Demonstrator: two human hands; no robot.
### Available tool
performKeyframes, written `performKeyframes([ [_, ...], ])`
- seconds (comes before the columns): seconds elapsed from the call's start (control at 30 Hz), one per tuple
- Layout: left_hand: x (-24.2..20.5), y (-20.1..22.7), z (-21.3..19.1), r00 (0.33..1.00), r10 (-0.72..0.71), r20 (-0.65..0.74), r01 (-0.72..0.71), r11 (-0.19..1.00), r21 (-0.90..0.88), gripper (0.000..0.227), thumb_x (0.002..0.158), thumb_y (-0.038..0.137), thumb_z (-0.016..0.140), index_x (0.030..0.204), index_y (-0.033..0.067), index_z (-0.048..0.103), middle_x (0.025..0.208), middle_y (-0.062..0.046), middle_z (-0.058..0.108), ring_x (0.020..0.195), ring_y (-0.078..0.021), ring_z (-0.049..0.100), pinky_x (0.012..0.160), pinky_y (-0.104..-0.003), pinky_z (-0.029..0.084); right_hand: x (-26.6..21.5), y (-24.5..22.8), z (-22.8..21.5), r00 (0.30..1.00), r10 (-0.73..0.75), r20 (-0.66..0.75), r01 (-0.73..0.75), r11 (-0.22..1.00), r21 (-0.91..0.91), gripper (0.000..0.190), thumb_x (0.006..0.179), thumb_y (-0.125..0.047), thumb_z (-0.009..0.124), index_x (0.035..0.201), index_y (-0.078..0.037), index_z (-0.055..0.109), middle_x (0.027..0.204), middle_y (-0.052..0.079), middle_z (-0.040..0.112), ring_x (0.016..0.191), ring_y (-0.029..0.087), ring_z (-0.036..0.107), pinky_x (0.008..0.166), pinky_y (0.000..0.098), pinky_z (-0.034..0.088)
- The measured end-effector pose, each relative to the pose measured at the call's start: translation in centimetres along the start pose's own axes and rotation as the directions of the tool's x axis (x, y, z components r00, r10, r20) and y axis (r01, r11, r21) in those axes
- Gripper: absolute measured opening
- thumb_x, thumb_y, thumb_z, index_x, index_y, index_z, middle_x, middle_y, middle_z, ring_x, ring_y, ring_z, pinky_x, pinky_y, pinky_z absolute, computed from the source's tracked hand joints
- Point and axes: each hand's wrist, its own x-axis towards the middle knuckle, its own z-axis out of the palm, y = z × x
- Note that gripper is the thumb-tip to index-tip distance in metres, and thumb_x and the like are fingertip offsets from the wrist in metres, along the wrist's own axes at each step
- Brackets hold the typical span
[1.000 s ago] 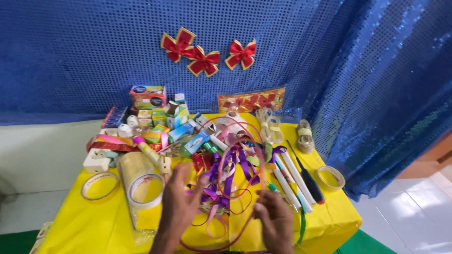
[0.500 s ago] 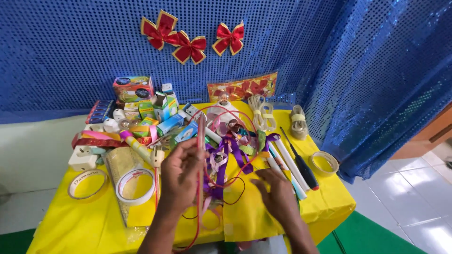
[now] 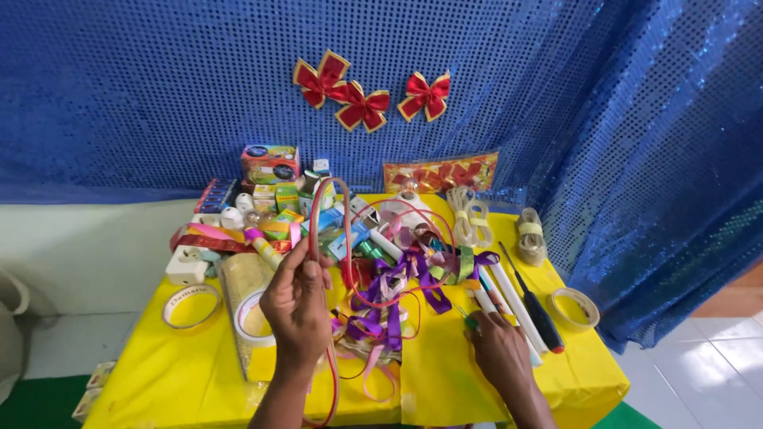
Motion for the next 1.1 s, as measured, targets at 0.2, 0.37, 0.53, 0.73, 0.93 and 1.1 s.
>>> performKeyframes([
  [0.2, -1.2, 0.4, 0.1, 0.998, 0.051, 0.031, -0.051, 0.998, 0.028, 0.035, 0.104, 0.01, 0.053, 0.137, -0.0006, 0.06, 0.098, -0.012, 0.075, 0.084, -0.0186, 0.072, 0.069, -0.029, 0.066, 0.1, -0.1, 0.1, 0.993, 0.0, -0.122, 0.008, 0.998, 0.069, 0.035, 0.092, -0.032, 0.069, 0.123, -0.018, 0.07, 0.151, 0.006, 0.056, 0.14, 0.034, 0.051, 0.099, 0.0559, 0.048],
  [0.37, -2.1, 0.5, 0.6, 0.999, 0.032, 0.017, -0.032, 0.999, -0.007, 0.037, 0.103, 0.012, 0.056, 0.137, -0.0024, 0.061, 0.095, -0.012, 0.075, 0.083, -0.0191, 0.073, 0.074, -0.03, 0.066, 1.8, -1.1, 1.0, 0.938, -0.215, -0.273, 0.265, 0.951, 0.159, 0.029, 0.087, -0.028, 0.074, 0.109, -0.008, 0.076, 0.109, 0.01, 0.079, 0.113, 0.037, 0.067, 0.123, 0.052, 0.034],
  [0.53, -2.4, 0.1, 0.0, 0.999, -0.004, 0.038, 0.008, 0.994, -0.106, 0.037, 0.103, 0.011, 0.056, 0.137, -0.0037, 0.061, 0.095, -0.013, 0.075, 0.087, -0.0202, 0.073, 0.068, -0.029, 0.062, 2.8, -4.9, -0.9, 0.991, -0.134, -0.025, 0.136, 0.961, 0.24, 0.05, 0.098, -0.013, 0.058, 0.148, -0.014, 0.052, 0.117, 0.011, 0.078, 0.112, 0.033, 0.071, 0.089, 0.051, 0.057],
  [0.73, -2.6, -0.7, -1.1, 0.992, -0.122, 0.021, 0.123, 0.937, -0.327, 0.042, 0.102, 0.011, 0.06, 0.14, -0.006, 0.057, 0.094, -0.017, 0.071, 0.077, -0.0214, 0.065, 0.064, -0.034, 0.058, 6.3, -4.3, 2.0, 0.921, -0.389, -0.022, 0.388, 0.912, 0.131, 0.024, 0.1, -0.015, 0.062, 0.121, -0.006, 0.068, 0.106, 0.01, 0.076, 0.074, 0.027, 0.075, 0.061, 0.0405, 0.058],
  [0.93, -2.5, -0.2, -1.6, 0.99, -0.141, 0.027, 0.141, 0.922, -0.361, 0.041, 0.101, 0.013, 0.061, 0.139, -0.0048, 0.061, 0.092, -0.016, 0.07, 0.071, -0.0203, 0.061, 0.062, -0.033, 0.055, 7.4, -4.0, 1.2, 0.942, -0.31, -0.129, 0.314, 0.949, 0.013, 0.01, 0.098, -0.019, 0.07, 0.096, -0.01, 0.07, 0.086, 0.004, 0.073, 0.056, 0.013, 0.068, 0.043, 0.031, 0.049],
  [1.1, -2.4, 0.4, -2.0, 0.985, -0.173, -0.025, 0.155, 0.93, -0.333, 0.049, 0.099, 0.017, 0.063, 0.141, -0.0057, 0.058, 0.092, -0.016, 0.068, 0.073, -0.0215, 0.061, 0.063, -0.034, 0.055, 7.6, -3.9, -3.1, 0.963, -0.137, -0.231, 0.162, 0.983, 0.091, 0.023, 0.096, -0.024, 0.064, 0.116, -0.013, 0.067, 0.093, 0.014, 0.075, 0.073, 0.035, 0.074, 0.055, 0.0486, 0.054],
])
